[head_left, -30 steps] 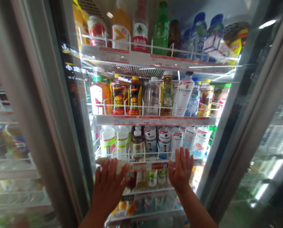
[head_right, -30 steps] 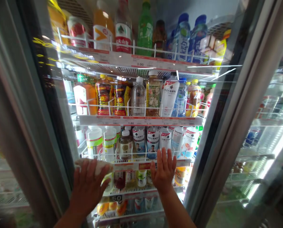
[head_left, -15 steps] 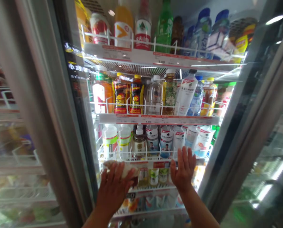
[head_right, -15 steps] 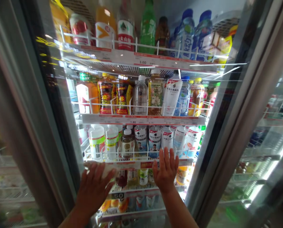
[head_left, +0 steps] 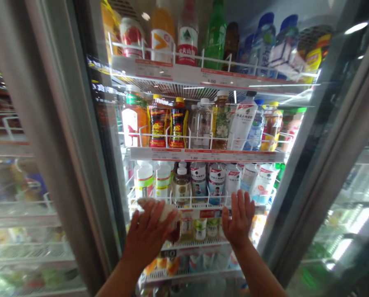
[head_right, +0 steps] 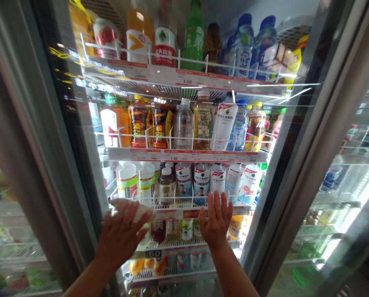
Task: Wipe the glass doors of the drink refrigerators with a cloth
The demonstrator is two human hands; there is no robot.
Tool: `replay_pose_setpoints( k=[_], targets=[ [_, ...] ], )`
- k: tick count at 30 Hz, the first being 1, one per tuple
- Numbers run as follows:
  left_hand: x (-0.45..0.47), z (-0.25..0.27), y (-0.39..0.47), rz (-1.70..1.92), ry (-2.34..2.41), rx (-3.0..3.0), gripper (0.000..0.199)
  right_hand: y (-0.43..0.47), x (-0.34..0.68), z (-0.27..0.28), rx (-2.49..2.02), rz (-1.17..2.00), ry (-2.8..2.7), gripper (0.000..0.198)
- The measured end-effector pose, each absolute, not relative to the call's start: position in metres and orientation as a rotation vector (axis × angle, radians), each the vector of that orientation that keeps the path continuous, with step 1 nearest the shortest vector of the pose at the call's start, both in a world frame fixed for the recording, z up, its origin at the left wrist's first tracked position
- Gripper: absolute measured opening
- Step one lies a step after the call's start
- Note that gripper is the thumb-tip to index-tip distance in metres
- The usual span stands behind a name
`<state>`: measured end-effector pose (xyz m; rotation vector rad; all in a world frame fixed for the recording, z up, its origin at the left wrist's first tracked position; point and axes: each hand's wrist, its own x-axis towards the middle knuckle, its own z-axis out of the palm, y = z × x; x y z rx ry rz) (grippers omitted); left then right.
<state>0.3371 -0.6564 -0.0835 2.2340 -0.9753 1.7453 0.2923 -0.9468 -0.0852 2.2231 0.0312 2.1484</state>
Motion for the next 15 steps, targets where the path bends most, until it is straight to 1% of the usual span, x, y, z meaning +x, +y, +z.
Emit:
replay_pose_setpoints(
  k=[3,5,7,9,11,13,15],
  targets=[
    [0.349,-0.021,-0.638,1.828,-0.675,2.265,0.078,-0.946,0.292,-0.084,2.213,2.153,0.028,0.067],
    [0.351,-0.006,-0.634,1.815,-0.547,2.247,0.079,-0.946,0.293,-0.084,2.212,2.148,0.030,0.067],
    [0.346,-0.026,-0.639,1.800,-0.568,2.213,0.081,-0.947,0.293,-0.085,2.211,2.144,0.029,0.066],
    [0.339,-0.069,-0.648,1.756,-0.728,2.196,0.080,-0.948,0.294,-0.087,2.216,2.133,0.021,0.066],
    [0.335,-0.105,-0.655,1.675,-0.994,2.191,0.070,-0.948,0.294,-0.088,2.222,2.123,0.016,0.066],
    [0.338,-0.110,-0.652,1.662,-1.163,2.187,0.060,-0.949,0.294,-0.088,2.222,2.123,0.016,0.066],
    [0.346,-0.082,-0.641,1.761,-1.097,2.219,0.064,-0.949,0.294,-0.088,2.214,2.130,0.019,0.066]
  ],
)
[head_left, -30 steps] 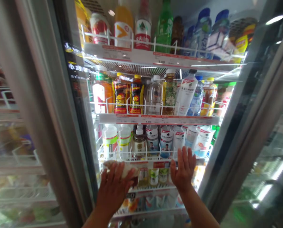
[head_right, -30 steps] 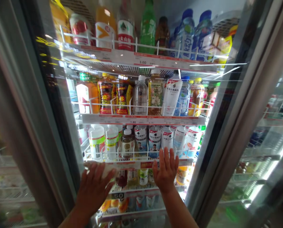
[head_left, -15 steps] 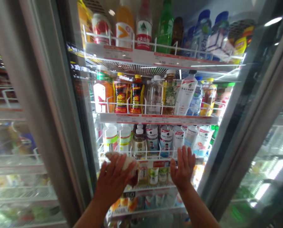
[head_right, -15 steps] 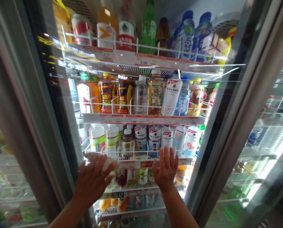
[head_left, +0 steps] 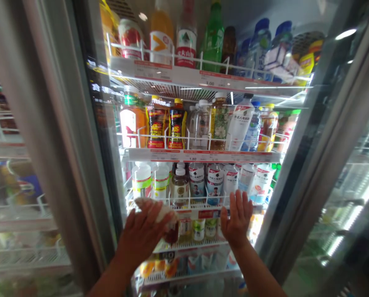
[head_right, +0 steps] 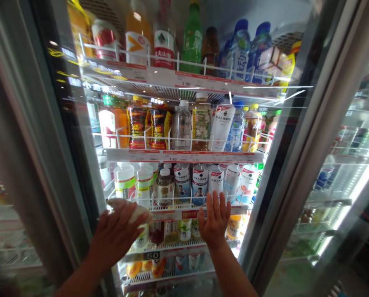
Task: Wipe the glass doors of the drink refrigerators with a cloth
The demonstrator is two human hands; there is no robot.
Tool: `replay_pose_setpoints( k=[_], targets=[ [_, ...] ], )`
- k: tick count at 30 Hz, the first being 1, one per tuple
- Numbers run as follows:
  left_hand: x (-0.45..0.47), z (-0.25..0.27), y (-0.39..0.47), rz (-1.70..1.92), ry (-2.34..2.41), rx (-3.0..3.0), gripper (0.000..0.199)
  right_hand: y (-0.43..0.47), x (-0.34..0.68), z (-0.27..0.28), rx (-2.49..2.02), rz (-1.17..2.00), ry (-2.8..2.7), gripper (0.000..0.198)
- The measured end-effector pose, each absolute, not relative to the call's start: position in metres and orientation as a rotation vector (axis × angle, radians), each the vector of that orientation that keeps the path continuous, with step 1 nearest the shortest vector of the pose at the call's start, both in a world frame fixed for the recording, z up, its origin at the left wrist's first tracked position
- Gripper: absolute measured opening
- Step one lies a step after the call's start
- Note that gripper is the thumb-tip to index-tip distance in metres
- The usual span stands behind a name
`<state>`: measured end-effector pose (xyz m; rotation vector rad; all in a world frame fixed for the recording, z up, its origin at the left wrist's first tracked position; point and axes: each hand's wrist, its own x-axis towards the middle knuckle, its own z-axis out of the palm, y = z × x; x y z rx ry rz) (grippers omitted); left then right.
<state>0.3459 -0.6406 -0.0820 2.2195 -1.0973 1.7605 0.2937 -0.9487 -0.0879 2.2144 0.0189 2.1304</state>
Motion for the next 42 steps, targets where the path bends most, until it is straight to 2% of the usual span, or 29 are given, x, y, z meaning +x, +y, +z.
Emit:
replay_pose_setpoints(
  k=[3,5,8,11,13,19,21,25,27,33,35,39,42],
  targets=[
    [0.356,-0.027,-0.622,1.830,-0.722,2.253,0.077,-0.948,0.293,-0.087,2.209,2.131,0.030,0.066],
    [0.354,-0.020,-0.620,1.773,-0.581,2.223,0.079,-0.948,0.294,-0.086,2.208,2.140,0.034,0.066],
    [0.339,-0.071,-0.636,1.690,-0.614,2.152,0.078,-0.948,0.294,-0.086,2.210,2.163,0.044,0.065],
    [0.326,-0.132,-0.651,1.589,-0.870,2.138,0.068,-0.949,0.294,-0.087,2.218,2.162,0.045,0.064],
    [0.328,-0.138,-0.651,1.580,-1.018,2.146,0.062,-0.950,0.294,-0.087,2.223,2.152,0.048,0.064],
    [0.348,-0.047,-0.630,1.776,-0.714,2.171,0.074,-0.951,0.294,-0.088,2.188,2.172,0.044,0.063],
    [0.342,-0.053,-0.636,1.753,-0.697,2.170,0.074,-0.951,0.294,-0.088,2.192,2.175,0.044,0.063],
    [0.325,-0.103,-0.658,1.665,-0.821,2.157,0.071,-0.950,0.294,-0.089,2.206,2.179,0.047,0.062],
    [0.326,-0.100,-0.662,1.667,-0.819,2.178,0.069,-0.950,0.293,-0.090,2.216,2.172,0.046,0.063],
    [0.347,-0.001,-0.654,1.754,-0.562,2.122,0.065,-0.952,0.292,-0.090,2.205,2.170,0.034,0.065],
    [0.342,-0.015,-0.662,1.754,-0.557,2.112,0.066,-0.952,0.292,-0.090,2.205,2.175,0.035,0.064],
    [0.324,-0.098,-0.685,1.691,-0.768,2.151,0.073,-0.952,0.293,-0.091,2.223,2.165,0.040,0.064],
    [0.324,-0.101,-0.684,1.684,-0.896,2.161,0.073,-0.953,0.293,-0.092,2.226,2.168,0.055,0.063]
  ],
)
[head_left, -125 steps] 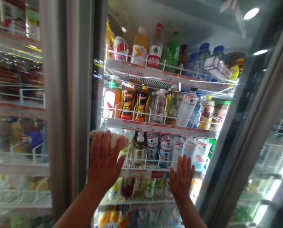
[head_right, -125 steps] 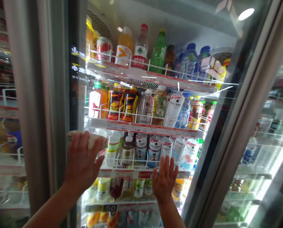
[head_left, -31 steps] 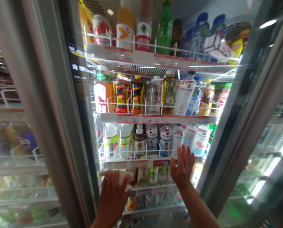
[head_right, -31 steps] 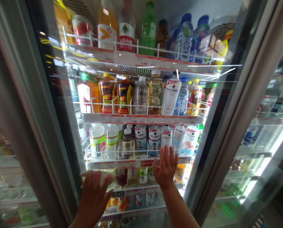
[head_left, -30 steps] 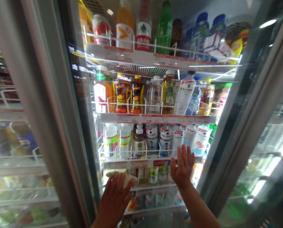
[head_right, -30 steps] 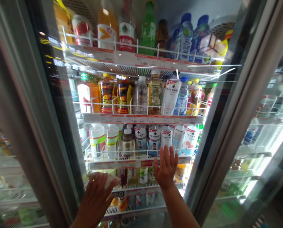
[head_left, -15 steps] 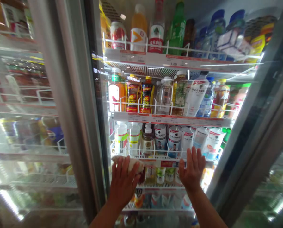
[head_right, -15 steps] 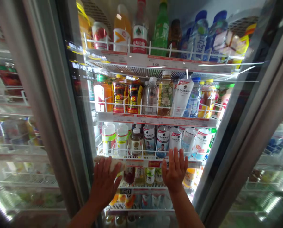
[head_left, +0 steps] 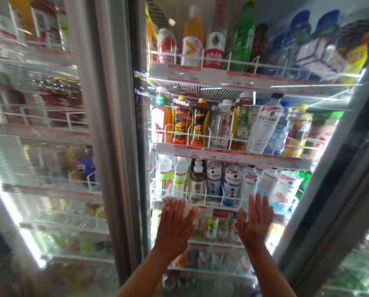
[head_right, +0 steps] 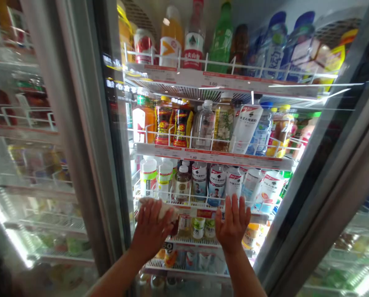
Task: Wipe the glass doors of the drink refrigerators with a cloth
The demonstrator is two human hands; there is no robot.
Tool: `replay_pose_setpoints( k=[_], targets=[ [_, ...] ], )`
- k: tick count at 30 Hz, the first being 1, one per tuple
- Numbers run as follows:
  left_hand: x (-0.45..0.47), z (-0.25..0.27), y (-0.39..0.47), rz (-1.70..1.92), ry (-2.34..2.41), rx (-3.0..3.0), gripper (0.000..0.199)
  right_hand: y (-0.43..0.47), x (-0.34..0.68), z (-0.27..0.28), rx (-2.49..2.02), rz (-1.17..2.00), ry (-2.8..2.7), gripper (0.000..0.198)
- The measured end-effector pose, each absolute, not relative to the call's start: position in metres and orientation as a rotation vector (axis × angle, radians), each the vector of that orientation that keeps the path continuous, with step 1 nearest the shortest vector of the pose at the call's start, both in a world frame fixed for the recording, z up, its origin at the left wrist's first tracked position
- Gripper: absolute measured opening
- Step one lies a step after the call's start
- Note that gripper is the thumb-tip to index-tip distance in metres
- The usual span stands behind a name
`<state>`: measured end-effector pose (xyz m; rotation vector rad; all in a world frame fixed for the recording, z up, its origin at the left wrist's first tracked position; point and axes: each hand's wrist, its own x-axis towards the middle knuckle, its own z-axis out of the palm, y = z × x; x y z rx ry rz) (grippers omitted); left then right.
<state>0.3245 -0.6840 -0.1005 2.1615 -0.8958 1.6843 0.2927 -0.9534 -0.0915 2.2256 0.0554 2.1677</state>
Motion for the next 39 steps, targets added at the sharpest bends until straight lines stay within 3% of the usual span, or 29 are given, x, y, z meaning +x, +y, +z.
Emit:
replay_pose_setpoints(
  k=[4,6,13,15,20,22,28,30,35,37,39],
  targets=[
    [0.341,-0.014,-0.665,1.769,-0.713,2.153,0.070,-0.956,0.293,-0.092,2.208,2.194,0.077,0.063],
    [0.343,0.004,-0.662,1.774,-0.630,2.143,0.069,-0.957,0.292,-0.093,2.217,2.192,0.080,0.064],
    [0.315,-0.119,-0.683,1.736,-0.929,2.294,0.074,-0.960,0.287,-0.100,2.346,2.211,0.051,0.066],
    [0.318,-0.109,-0.677,1.756,-0.953,2.314,0.071,-0.960,0.287,-0.102,2.372,2.222,0.055,0.067],
    [0.336,-0.018,-0.658,1.793,-0.591,2.285,0.069,-0.961,0.287,-0.104,2.386,2.254,0.077,0.069],
    [0.332,-0.030,-0.660,1.754,-0.564,2.281,0.071,-0.962,0.287,-0.103,2.380,2.255,0.100,0.070],
    [0.308,-0.162,-0.675,1.726,-0.850,2.347,0.069,-0.965,0.285,-0.104,2.407,2.249,0.109,0.070],
    [0.314,-0.148,-0.669,1.754,-0.845,2.338,0.068,-0.965,0.285,-0.103,2.382,2.245,0.141,0.070],
    [0.338,-0.042,-0.652,1.745,-0.545,2.305,0.068,-0.966,0.285,-0.101,2.339,2.268,0.183,0.070],
    [0.334,-0.049,-0.653,1.724,-0.539,2.290,0.066,-0.966,0.285,-0.101,2.324,2.270,0.198,0.070],
    [0.322,-0.094,-0.658,1.720,-0.626,2.287,0.065,-0.967,0.285,-0.102,2.335,2.261,0.180,0.070]
  ],
)
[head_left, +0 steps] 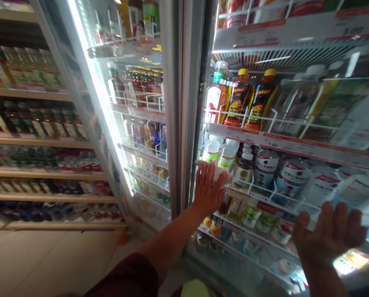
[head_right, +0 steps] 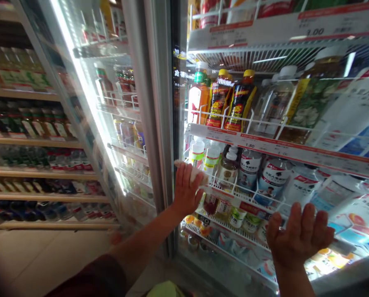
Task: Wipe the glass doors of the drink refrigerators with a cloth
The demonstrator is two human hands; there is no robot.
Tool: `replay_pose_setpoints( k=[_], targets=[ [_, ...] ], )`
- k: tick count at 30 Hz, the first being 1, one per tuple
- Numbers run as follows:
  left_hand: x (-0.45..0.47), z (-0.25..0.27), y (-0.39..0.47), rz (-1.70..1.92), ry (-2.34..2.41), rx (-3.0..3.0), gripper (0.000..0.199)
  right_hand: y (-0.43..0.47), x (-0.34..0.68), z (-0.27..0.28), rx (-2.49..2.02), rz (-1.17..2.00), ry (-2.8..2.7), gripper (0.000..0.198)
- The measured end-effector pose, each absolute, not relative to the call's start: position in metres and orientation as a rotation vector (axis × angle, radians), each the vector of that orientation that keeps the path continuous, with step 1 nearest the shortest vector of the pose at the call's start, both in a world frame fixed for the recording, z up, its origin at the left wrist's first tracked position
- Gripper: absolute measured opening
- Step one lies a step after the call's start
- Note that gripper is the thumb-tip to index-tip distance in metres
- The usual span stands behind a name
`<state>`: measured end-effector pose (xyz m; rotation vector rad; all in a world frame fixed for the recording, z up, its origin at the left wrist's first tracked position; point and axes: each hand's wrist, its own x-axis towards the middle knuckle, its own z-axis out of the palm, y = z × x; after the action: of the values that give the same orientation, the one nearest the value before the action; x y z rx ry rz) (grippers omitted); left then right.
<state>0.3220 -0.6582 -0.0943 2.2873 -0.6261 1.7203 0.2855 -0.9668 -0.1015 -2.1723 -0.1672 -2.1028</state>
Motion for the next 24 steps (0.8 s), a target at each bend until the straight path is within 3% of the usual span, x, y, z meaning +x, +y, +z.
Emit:
replay_pose_setpoints(
  k=[3,5,12,19,21,24],
  targets=[
    [0.307,-0.171,-0.663,1.715,-0.807,2.312,0.063,-0.968,0.286,-0.103,-2.210,-2.083,-0.140,0.070],
    [0.310,-0.181,-0.660,1.727,-0.863,2.326,0.060,-0.967,0.286,-0.103,-2.236,-2.088,-0.138,0.070],
    [0.346,-0.044,-0.642,1.808,-0.597,2.191,0.058,-0.962,0.287,-0.100,-2.255,-2.119,-0.079,0.067],
    [0.311,-0.161,-0.665,1.676,-0.851,2.272,0.061,-0.960,0.286,-0.097,-2.290,-2.124,-0.072,0.064],
    [0.316,-0.148,-0.664,1.716,-0.885,2.261,0.062,-0.961,0.286,-0.097,-2.297,-2.122,-0.079,0.064],
    [0.337,-0.069,-0.657,1.796,-0.703,2.201,0.062,-0.961,0.286,-0.096,-2.300,-2.123,-0.066,0.064]
  ],
)
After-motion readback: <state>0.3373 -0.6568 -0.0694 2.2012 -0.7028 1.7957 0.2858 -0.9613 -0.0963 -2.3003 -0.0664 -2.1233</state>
